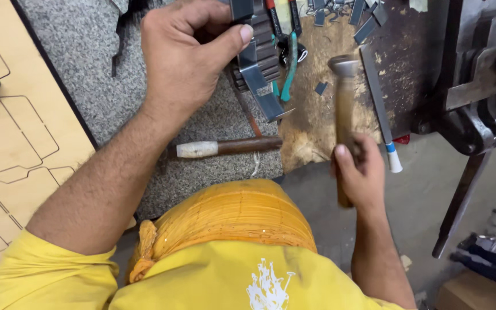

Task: The person bends metal strips into L-shaped brackets using a manual bending machine and a hammer. They repeatedly place the metal strip into the machine, operate the lever to bend it, and then use a hammer to refine the angle. The person also uses a wooden template to check the fit of the bent brackets.

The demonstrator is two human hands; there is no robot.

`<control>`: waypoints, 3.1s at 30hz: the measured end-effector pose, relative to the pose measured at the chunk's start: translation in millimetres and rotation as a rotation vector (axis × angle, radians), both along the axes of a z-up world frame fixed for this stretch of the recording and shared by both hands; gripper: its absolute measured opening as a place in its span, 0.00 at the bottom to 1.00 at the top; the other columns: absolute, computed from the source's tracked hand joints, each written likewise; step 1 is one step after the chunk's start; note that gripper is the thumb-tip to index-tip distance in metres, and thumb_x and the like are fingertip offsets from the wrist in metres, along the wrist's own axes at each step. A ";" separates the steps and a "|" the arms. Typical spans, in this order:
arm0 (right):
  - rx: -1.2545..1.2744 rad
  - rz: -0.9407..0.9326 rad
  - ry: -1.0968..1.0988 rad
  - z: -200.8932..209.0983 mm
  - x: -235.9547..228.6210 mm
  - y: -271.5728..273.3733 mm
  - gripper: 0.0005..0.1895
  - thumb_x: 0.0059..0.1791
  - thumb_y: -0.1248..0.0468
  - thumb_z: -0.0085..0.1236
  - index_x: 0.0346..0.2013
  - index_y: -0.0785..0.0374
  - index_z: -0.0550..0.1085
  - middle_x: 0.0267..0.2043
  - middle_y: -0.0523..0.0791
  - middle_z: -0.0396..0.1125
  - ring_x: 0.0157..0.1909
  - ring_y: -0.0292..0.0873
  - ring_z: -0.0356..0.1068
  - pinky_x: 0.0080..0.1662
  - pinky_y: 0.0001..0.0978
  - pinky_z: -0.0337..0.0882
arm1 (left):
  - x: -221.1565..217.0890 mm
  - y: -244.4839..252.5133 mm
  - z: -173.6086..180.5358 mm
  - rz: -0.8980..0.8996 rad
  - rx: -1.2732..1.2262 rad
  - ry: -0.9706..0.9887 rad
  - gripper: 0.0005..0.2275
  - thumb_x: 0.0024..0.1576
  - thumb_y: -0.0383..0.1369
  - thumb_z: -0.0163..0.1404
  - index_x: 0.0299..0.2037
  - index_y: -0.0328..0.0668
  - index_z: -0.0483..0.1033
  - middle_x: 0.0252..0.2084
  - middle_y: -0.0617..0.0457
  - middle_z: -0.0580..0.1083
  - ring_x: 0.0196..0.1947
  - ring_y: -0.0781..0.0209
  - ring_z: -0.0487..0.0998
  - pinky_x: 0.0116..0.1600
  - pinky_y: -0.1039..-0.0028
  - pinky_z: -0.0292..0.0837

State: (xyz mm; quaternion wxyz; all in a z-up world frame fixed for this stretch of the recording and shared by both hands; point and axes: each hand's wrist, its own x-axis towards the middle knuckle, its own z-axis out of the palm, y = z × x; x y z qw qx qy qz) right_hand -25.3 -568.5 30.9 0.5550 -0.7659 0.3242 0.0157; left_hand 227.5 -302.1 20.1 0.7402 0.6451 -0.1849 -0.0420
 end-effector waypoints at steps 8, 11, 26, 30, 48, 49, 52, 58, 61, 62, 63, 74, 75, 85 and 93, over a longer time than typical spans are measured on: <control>-0.100 0.120 -0.267 87.3 -10.0 84.2 0.27 0.55 0.69 0.53 0.68 0.72 0.61 0.39 0.51 0.72 0.29 0.36 0.71 0.32 0.26 0.72 | 3.5 1.9 -4.7 -0.001 0.029 -0.101 0.04 0.63 0.22 0.64 0.39 0.33 0.81 0.34 0.54 0.78 0.32 0.71 0.77 0.38 0.81 0.72; -0.275 0.373 -0.407 90.4 -1.6 95.2 0.35 0.57 0.72 0.53 0.77 0.67 0.51 0.38 0.47 0.74 0.30 0.33 0.74 0.40 0.32 0.81 | 6.6 3.7 -1.1 0.007 0.065 -0.245 0.04 0.63 0.22 0.64 0.40 0.35 0.81 0.35 0.53 0.78 0.33 0.68 0.79 0.39 0.80 0.73; -0.524 0.480 -0.277 93.7 6.3 113.1 0.36 0.51 0.75 0.58 0.73 0.69 0.56 0.37 0.53 0.72 0.35 0.43 0.76 0.41 0.32 0.76 | 9.4 5.3 2.1 -0.056 -0.019 -0.338 0.05 0.63 0.17 0.62 0.43 0.33 0.81 0.39 0.51 0.80 0.39 0.66 0.83 0.42 0.80 0.78; -0.474 0.470 -0.325 95.6 7.7 114.5 0.37 0.52 0.75 0.59 0.74 0.69 0.55 0.37 0.50 0.72 0.35 0.40 0.74 0.40 0.28 0.76 | 11.6 3.9 3.5 -0.068 -0.044 -0.347 0.04 0.64 0.17 0.62 0.44 0.33 0.81 0.40 0.51 0.80 0.38 0.66 0.83 0.43 0.80 0.79; -0.430 0.441 -0.328 97.7 9.9 111.9 0.38 0.52 0.76 0.58 0.75 0.67 0.55 0.37 0.48 0.72 0.34 0.36 0.73 0.39 0.24 0.75 | 12.2 4.4 4.2 -0.066 0.014 -0.321 0.04 0.63 0.18 0.62 0.42 0.32 0.82 0.37 0.51 0.80 0.36 0.67 0.81 0.37 0.79 0.75; -0.413 0.417 -0.377 95.4 11.8 111.0 0.38 0.53 0.76 0.57 0.76 0.66 0.54 0.37 0.47 0.72 0.34 0.35 0.74 0.39 0.23 0.75 | 14.0 4.5 3.9 -0.063 0.006 -0.318 0.04 0.63 0.18 0.62 0.43 0.32 0.82 0.39 0.51 0.80 0.37 0.67 0.82 0.40 0.79 0.76; -0.421 0.424 -0.295 96.2 8.6 112.9 0.38 0.53 0.77 0.57 0.75 0.68 0.54 0.37 0.48 0.73 0.33 0.36 0.73 0.37 0.24 0.74 | 6.4 7.5 1.3 -0.067 0.005 -0.258 0.03 0.64 0.18 0.62 0.43 0.31 0.81 0.40 0.51 0.80 0.36 0.68 0.82 0.41 0.79 0.77; -0.433 0.433 -0.391 97.0 12.6 112.1 0.38 0.53 0.76 0.57 0.76 0.66 0.54 0.36 0.46 0.72 0.33 0.37 0.73 0.39 0.26 0.75 | 11.3 2.7 -1.6 -0.059 -0.004 -0.275 0.04 0.63 0.19 0.62 0.42 0.32 0.80 0.36 0.52 0.78 0.35 0.69 0.79 0.38 0.80 0.74; -0.455 0.455 -0.304 96.3 8.2 114.8 0.37 0.53 0.76 0.58 0.75 0.67 0.55 0.37 0.48 0.72 0.32 0.37 0.72 0.39 0.26 0.74 | 4.1 6.3 -3.8 -0.084 0.017 -0.128 0.06 0.65 0.20 0.64 0.39 0.32 0.79 0.29 0.55 0.76 0.29 0.73 0.75 0.35 0.81 0.69; -0.492 0.468 -0.242 96.5 7.6 114.3 0.37 0.53 0.76 0.60 0.74 0.69 0.55 0.37 0.50 0.72 0.31 0.38 0.72 0.38 0.26 0.73 | 4.9 5.2 -3.8 -0.106 -0.009 -0.090 0.06 0.66 0.20 0.63 0.38 0.32 0.79 0.29 0.55 0.76 0.28 0.73 0.74 0.34 0.81 0.69; -0.495 0.464 -0.274 97.2 7.4 113.7 0.37 0.52 0.76 0.59 0.74 0.68 0.55 0.37 0.50 0.72 0.33 0.38 0.73 0.39 0.26 0.74 | 6.0 3.6 -3.3 -0.109 -0.021 -0.090 0.05 0.65 0.20 0.63 0.39 0.33 0.79 0.29 0.55 0.76 0.29 0.73 0.74 0.34 0.82 0.69; -0.455 0.456 -0.385 96.4 10.4 116.8 0.38 0.53 0.76 0.57 0.76 0.64 0.54 0.39 0.49 0.73 0.38 0.39 0.75 0.42 0.28 0.76 | 7.8 2.4 -14.3 -0.149 -0.115 -0.008 0.07 0.68 0.20 0.61 0.36 0.32 0.79 0.31 0.56 0.76 0.29 0.75 0.75 0.35 0.84 0.70; -0.464 0.460 -0.344 95.5 10.9 116.4 0.39 0.53 0.76 0.58 0.76 0.64 0.54 0.39 0.49 0.73 0.37 0.38 0.74 0.41 0.27 0.75 | 6.6 3.9 -15.4 -0.140 -0.102 -0.009 0.08 0.68 0.20 0.61 0.36 0.32 0.78 0.30 0.56 0.76 0.28 0.75 0.74 0.34 0.84 0.70; -0.312 0.263 -0.357 86.1 -12.7 92.7 0.37 0.56 0.73 0.57 0.78 0.62 0.54 0.35 0.47 0.74 0.28 0.33 0.71 0.34 0.21 0.73 | -4.3 14.2 6.7 -0.030 -0.129 0.069 0.06 0.62 0.21 0.62 0.36 0.32 0.77 0.32 0.59 0.75 0.29 0.75 0.74 0.36 0.83 0.71; -0.995 0.406 -0.237 -6.4 -13.0 24.8 0.33 0.52 0.71 0.66 0.71 0.67 0.67 0.41 0.56 0.72 0.38 0.54 0.72 0.44 0.41 0.72 | -80.4 138.6 23.4 0.455 0.157 0.160 0.14 0.55 0.20 0.59 0.49 0.31 0.71 0.26 0.60 0.72 0.24 0.77 0.70 0.32 0.85 0.63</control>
